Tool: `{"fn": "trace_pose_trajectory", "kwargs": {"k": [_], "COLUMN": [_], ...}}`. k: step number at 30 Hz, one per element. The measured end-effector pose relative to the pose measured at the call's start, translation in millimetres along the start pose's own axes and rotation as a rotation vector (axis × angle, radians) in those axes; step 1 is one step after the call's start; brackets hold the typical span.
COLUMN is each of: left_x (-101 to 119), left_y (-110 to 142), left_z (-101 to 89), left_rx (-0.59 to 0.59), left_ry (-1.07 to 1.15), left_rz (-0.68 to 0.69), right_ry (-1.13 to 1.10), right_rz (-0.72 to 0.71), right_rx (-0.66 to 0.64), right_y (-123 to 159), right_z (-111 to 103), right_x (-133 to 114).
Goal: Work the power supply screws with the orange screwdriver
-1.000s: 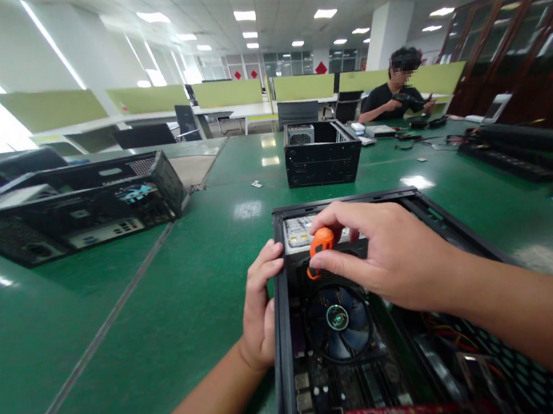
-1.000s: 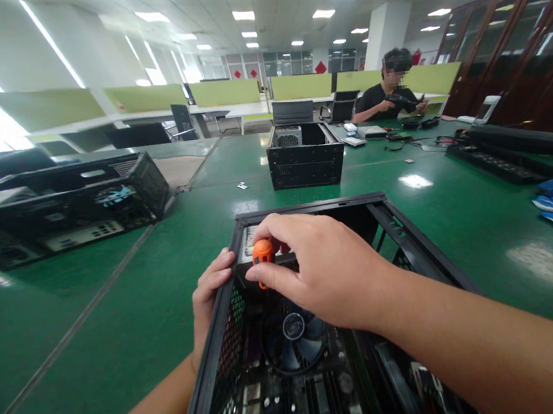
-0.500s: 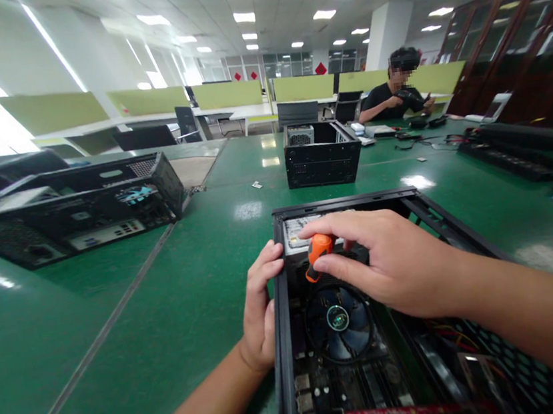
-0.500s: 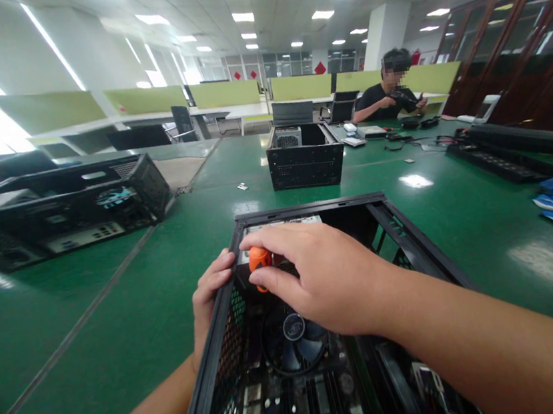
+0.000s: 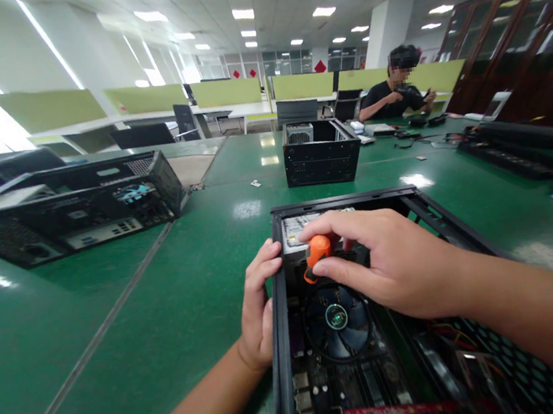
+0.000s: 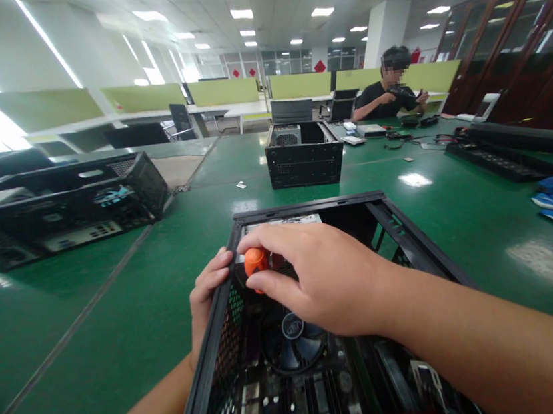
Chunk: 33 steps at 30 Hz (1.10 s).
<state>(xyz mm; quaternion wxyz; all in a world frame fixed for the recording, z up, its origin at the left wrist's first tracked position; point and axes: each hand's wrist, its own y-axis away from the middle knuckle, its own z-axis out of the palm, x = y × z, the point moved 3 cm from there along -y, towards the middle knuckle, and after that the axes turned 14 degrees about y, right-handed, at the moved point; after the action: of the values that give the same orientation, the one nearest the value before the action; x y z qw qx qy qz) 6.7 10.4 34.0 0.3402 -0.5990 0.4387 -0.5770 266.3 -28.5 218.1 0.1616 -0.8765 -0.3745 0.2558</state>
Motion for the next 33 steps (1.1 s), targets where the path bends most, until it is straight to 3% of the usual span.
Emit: {"fn": "trace_pose_trajectory", "kwargs": {"k": [5,11,22,33], "left_x": [-5.1,-7.6,-7.4,-3.7], "left_y": [5.3,11.1,13.3,5.0], "left_z": [-1.7,-1.5,-0.8,-0.2], "left_rx": [0.017,0.012,0.027,0.038], "left_ry": [0.017,0.04,0.074,0.032], "left_rz": [-0.016,-0.016,-0.047,-0.038], "right_ry": [-0.14,-0.229,-0.18,-0.147], "right_rz": [-0.067,-0.137,-0.15,-0.209], "right_rx": [0.08,-0.046,-0.097,-0.047], "right_y": [1.5,0.4,1.9,3.3], "right_z": [-11.7,-12.8,-11.1,-8.7], "right_x": [-15.4,-24.4,-24.4,-24.6]}}
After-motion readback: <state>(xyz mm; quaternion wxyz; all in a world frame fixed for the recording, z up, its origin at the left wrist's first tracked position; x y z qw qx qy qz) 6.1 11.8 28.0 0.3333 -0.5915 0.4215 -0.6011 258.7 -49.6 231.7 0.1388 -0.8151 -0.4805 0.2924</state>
